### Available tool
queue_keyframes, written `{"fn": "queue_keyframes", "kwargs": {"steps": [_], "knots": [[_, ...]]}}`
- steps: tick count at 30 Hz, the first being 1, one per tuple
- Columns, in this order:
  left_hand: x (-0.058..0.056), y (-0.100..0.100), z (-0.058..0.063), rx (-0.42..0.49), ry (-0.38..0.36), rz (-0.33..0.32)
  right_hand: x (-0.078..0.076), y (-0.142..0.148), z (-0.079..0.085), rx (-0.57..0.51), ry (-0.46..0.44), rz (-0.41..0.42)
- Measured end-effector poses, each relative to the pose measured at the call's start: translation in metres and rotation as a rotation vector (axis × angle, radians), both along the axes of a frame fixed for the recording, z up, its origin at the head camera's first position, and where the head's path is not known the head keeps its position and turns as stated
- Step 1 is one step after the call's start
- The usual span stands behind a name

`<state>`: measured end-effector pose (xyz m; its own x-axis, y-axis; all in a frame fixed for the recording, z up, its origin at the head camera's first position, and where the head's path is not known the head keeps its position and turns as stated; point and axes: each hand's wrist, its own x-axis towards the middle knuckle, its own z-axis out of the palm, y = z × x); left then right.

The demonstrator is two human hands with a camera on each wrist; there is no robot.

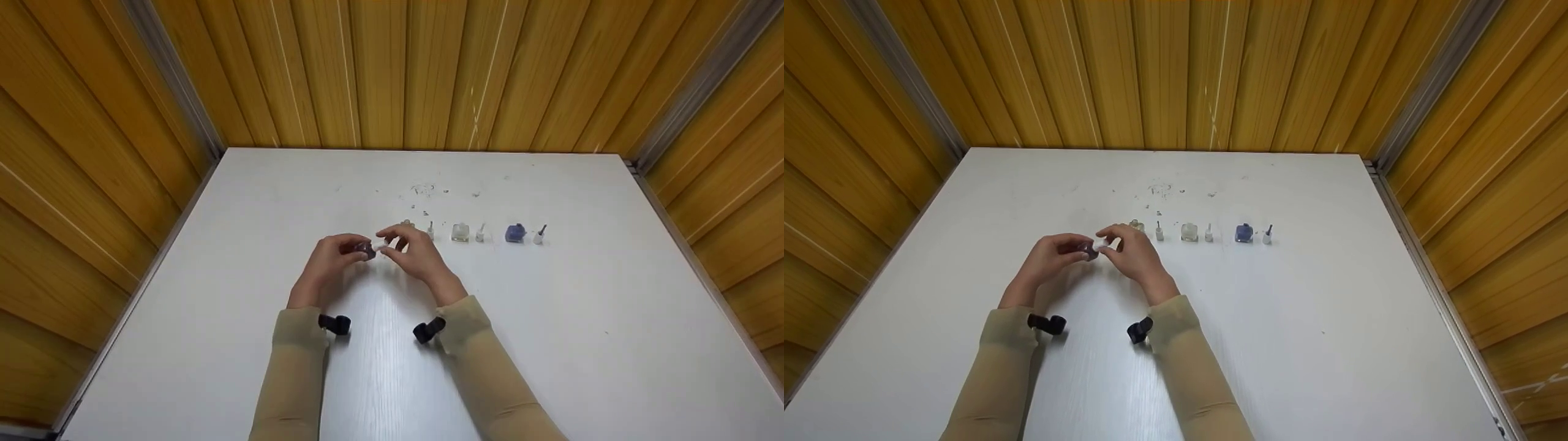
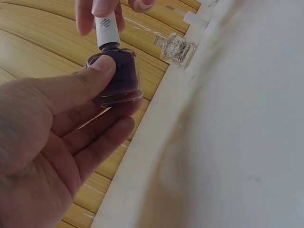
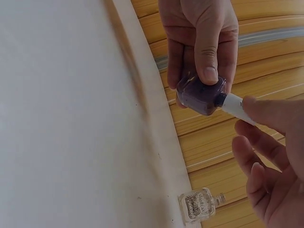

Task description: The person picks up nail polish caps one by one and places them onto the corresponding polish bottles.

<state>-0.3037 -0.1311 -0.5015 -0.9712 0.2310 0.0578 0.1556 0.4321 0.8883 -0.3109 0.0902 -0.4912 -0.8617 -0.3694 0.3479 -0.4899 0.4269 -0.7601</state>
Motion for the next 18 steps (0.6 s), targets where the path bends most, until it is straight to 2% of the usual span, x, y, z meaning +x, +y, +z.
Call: {"fn": "queue_keyframes", "kwargs": {"steps": [10, 18], "knots": [[0.0018, 0.003, 0.002, -0.002, -0.004, 0.007, 0.0012, -0.0029, -0.0006, 0.067, -0.032, -0.058], [0.0017, 0.0058, 0.0046, 0.003, 0.018, -0.031, -0.0003, -0.0066, -0.0045, 0.127, -0.042, -0.129]]}}
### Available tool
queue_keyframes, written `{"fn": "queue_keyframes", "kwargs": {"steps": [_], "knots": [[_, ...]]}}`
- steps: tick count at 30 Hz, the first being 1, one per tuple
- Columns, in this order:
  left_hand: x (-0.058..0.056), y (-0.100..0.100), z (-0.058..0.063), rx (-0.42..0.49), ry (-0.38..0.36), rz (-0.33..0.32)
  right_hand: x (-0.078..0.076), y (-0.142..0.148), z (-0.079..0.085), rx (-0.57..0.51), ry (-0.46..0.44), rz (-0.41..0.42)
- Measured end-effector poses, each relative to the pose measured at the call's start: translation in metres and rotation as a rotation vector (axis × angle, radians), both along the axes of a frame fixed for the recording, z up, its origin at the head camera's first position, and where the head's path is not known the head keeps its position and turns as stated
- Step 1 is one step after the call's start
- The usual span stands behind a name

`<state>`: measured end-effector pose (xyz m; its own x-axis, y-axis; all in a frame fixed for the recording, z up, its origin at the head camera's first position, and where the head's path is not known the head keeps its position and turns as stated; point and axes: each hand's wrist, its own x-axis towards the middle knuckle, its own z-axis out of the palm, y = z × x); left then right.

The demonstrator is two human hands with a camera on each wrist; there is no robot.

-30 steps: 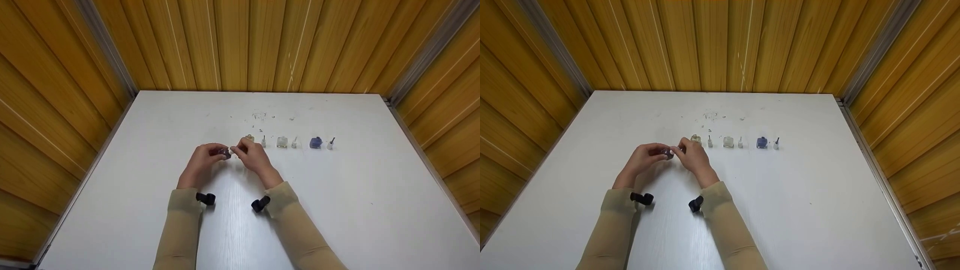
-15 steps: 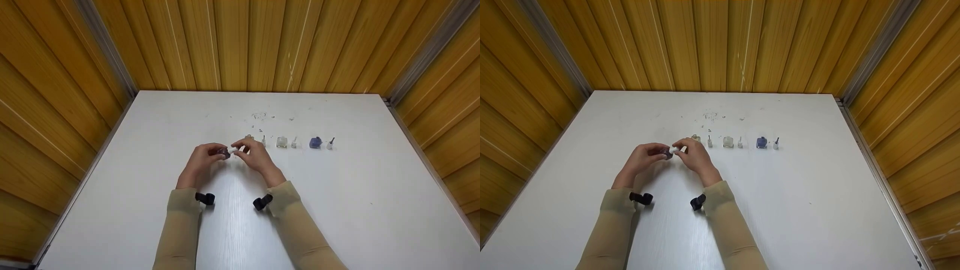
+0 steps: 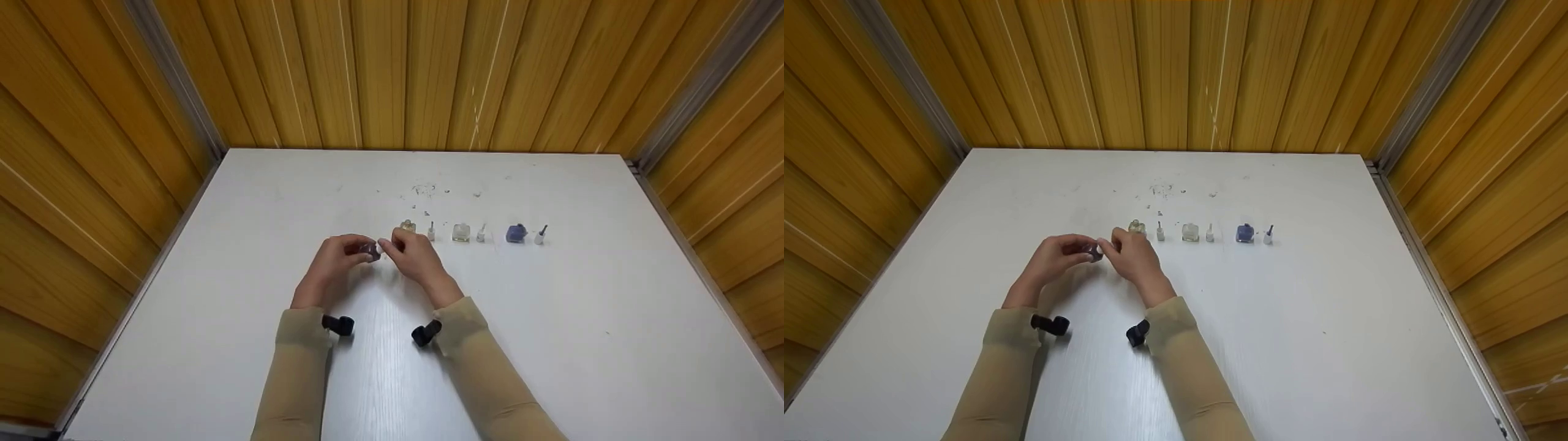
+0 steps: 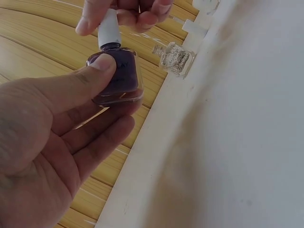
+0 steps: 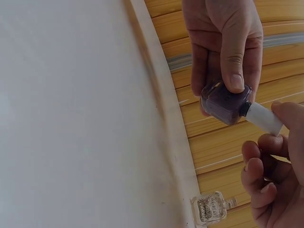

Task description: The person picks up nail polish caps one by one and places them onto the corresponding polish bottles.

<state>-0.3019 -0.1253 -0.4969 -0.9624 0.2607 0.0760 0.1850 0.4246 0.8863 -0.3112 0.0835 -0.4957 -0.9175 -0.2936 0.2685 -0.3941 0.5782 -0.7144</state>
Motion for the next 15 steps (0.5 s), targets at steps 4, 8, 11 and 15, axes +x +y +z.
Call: {"fn": "queue_keyframes", "kwargs": {"steps": [4, 8, 11, 15], "knots": [[-0.0003, -0.0023, -0.001, 0.003, 0.001, 0.016, 0.0001, 0.0011, 0.0001, -0.034, -0.001, 0.051], [0.0001, -0.0038, -0.0011, -0.005, -0.018, 0.03, 0.0008, 0.003, 0.001, -0.086, 0.049, 0.145], [0.0008, -0.0036, -0.0003, -0.014, -0.033, 0.041, 0.0011, 0.0034, 0.0012, -0.093, 0.076, 0.157], [0.0005, -0.0014, 0.0011, -0.021, -0.008, 0.031, 0.001, 0.0018, 0.001, -0.084, 0.058, 0.088]]}}
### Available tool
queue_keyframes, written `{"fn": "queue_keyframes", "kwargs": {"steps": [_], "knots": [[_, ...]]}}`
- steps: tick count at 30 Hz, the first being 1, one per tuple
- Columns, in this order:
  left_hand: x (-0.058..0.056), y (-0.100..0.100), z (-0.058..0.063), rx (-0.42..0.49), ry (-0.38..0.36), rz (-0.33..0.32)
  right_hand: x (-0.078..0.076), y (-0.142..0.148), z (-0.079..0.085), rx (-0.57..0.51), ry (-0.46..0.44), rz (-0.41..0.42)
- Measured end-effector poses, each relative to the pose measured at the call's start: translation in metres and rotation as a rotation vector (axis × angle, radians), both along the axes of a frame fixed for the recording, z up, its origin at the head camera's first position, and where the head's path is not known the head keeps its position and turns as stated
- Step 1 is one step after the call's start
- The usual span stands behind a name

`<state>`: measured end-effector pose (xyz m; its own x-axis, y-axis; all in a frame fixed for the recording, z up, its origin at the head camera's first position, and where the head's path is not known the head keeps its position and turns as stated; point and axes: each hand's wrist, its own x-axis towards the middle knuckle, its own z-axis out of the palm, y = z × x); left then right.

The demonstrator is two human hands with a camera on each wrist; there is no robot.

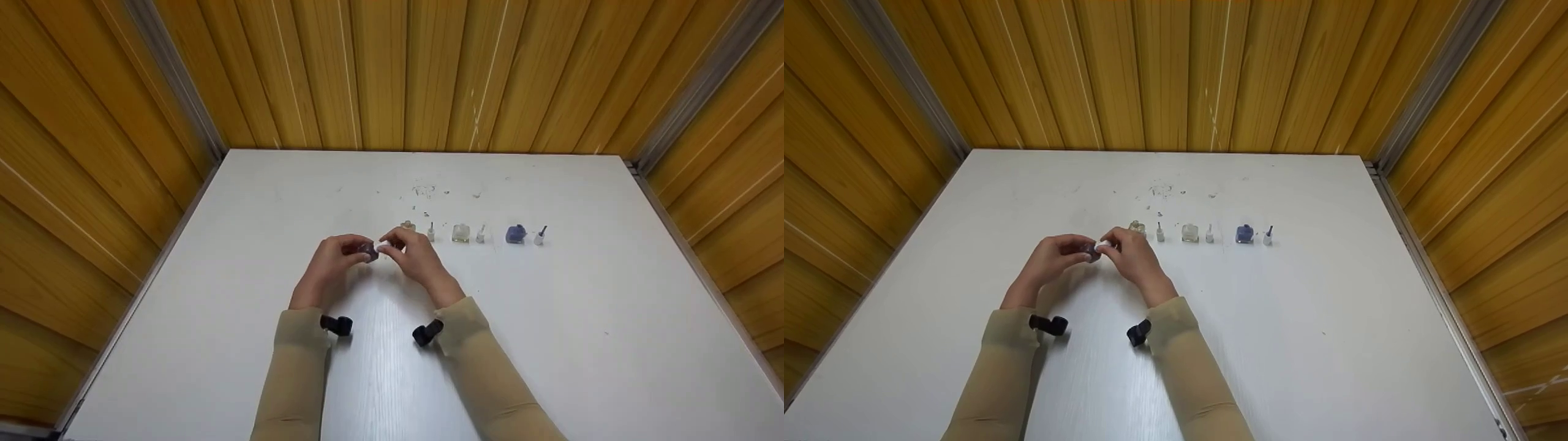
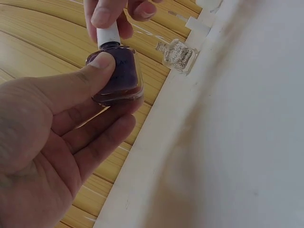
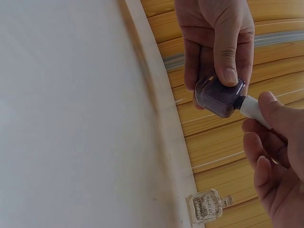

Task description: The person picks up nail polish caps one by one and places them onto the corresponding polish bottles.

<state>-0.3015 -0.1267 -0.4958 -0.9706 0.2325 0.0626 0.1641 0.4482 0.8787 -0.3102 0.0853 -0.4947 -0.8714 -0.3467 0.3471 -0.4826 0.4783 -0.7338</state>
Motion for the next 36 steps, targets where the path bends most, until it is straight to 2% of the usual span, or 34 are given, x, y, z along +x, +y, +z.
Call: {"fn": "queue_keyframes", "kwargs": {"steps": [4, 7, 12, 16, 19, 26, 29, 31, 36], "knots": [[-0.0002, 0.0018, 0.0012, -0.016, 0.049, -0.033, -0.0002, -0.0026, -0.001, 0.023, -0.03, -0.077], [-0.0001, 0.0017, 0.0008, -0.02, 0.052, -0.037, -0.0004, -0.0031, -0.0024, 0.048, -0.047, -0.084], [-0.0001, -0.0014, -0.002, 0.008, 0.041, -0.028, 0.0, 0.0, -0.0023, 0.003, -0.076, 0.03], [-0.0003, -0.0031, -0.0028, 0.036, 0.027, -0.029, -0.0003, 0.0022, -0.0021, -0.047, 0.016, 0.096], [-0.0007, -0.0027, -0.0019, 0.037, 0.031, -0.036, -0.0004, 0.0014, -0.0026, -0.06, 0.052, 0.076], [-0.0019, 0.0015, 0.0002, 0.004, 0.04, -0.047, -0.0004, -0.0016, -0.0021, -0.017, -0.02, -0.048], [-0.0024, 0.0026, 0.0006, -0.016, 0.059, -0.061, -0.0014, -0.0011, -0.0031, 0.011, -0.031, -0.073], [-0.0026, 0.0021, -0.0001, -0.014, 0.07, -0.06, -0.002, 0.0, -0.0037, 0.005, -0.044, -0.055], [-0.0018, -0.0007, -0.0027, 0.014, 0.064, -0.041, -0.0018, 0.0042, -0.0038, -0.05, -0.029, 0.058]]}}
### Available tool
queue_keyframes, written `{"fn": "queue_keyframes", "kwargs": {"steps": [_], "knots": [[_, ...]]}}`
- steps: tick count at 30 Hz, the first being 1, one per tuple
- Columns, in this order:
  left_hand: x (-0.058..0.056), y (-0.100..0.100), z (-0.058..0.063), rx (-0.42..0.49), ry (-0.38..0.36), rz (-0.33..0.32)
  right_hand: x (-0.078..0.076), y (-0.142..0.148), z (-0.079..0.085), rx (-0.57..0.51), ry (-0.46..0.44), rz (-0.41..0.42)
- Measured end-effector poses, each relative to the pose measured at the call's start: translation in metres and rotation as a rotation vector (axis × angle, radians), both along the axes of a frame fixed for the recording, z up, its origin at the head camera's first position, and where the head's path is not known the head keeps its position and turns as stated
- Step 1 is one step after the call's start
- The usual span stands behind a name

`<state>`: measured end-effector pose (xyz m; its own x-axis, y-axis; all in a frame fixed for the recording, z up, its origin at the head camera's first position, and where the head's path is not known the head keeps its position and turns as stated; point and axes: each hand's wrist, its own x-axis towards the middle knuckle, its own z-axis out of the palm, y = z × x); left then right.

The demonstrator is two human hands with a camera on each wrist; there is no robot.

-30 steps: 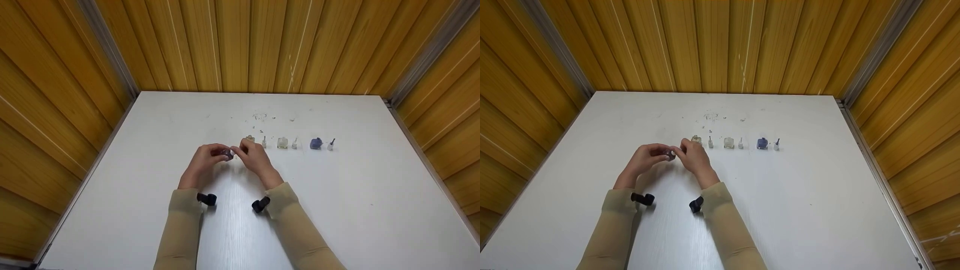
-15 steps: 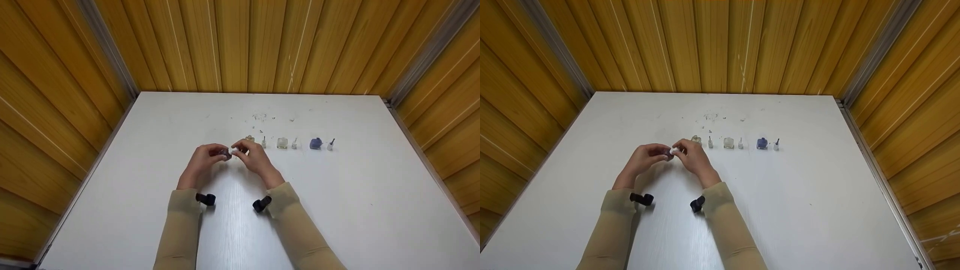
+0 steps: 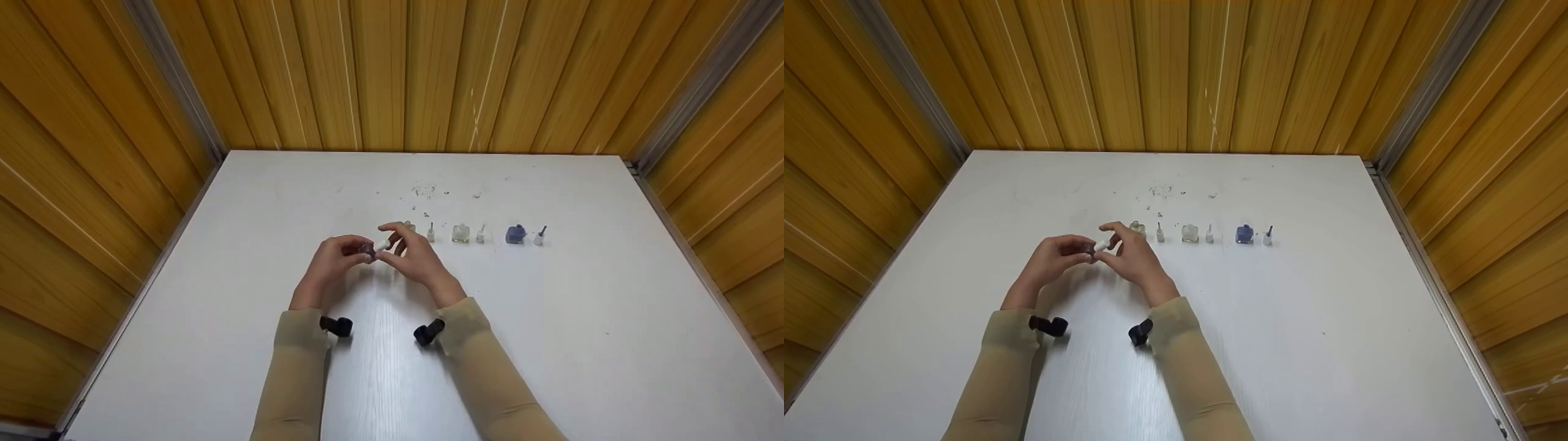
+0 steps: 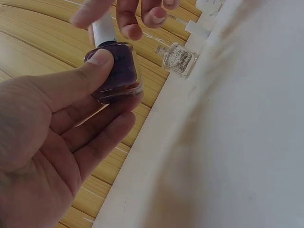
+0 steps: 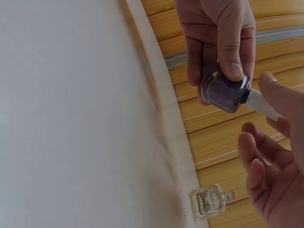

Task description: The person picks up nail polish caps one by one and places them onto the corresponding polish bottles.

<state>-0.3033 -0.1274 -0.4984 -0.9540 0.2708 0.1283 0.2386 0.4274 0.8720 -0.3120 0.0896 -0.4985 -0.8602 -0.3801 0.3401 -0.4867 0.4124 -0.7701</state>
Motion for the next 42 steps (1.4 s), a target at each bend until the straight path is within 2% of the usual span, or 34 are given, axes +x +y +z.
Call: {"fn": "queue_keyframes", "kwargs": {"steps": [5, 8, 13, 20, 23, 27, 30, 32, 38, 42], "knots": [[0.0005, -0.0011, -0.0003, 0.018, -0.032, 0.001, -0.0004, -0.0002, -0.0011, -0.02, 0.061, 0.037], [0.0004, -0.0016, -0.0004, 0.022, -0.034, -0.001, -0.0001, -0.002, -0.001, -0.013, 0.055, 0.024], [0.0001, -0.0018, -0.0014, -0.01, 0.004, 0.0, 0.001, -0.004, -0.0004, -0.007, 0.029, 0.005], [0.0006, 0.0023, -0.0006, -0.017, -0.018, -0.012, -0.0001, -0.006, -0.0037, 0.089, 0.019, -0.087], [0.0006, 0.0027, 0.0, -0.035, -0.011, -0.004, -0.0008, -0.0057, -0.0046, 0.105, -0.006, -0.1], [0.0012, -0.0002, -0.0001, -0.013, -0.007, 0.013, -0.0008, -0.0032, -0.0034, 0.04, -0.044, -0.019], [0.0012, -0.0028, -0.0009, 0.016, -0.024, 0.016, -0.0006, -0.002, -0.0017, -0.006, -0.018, 0.055], [0.0007, -0.0036, -0.0014, 0.025, -0.034, 0.006, -0.0006, -0.0024, -0.0011, -0.01, 0.016, 0.068], [0.0002, -0.0025, -0.0011, 0.04, -0.042, -0.005, -0.0003, -0.0056, -0.0015, -0.018, 0.002, 0.032], [0.001, 0.0007, 0.0001, 0.021, -0.021, -0.004, 0.0006, -0.0067, -0.0013, -0.003, 0.0, -0.035]]}}
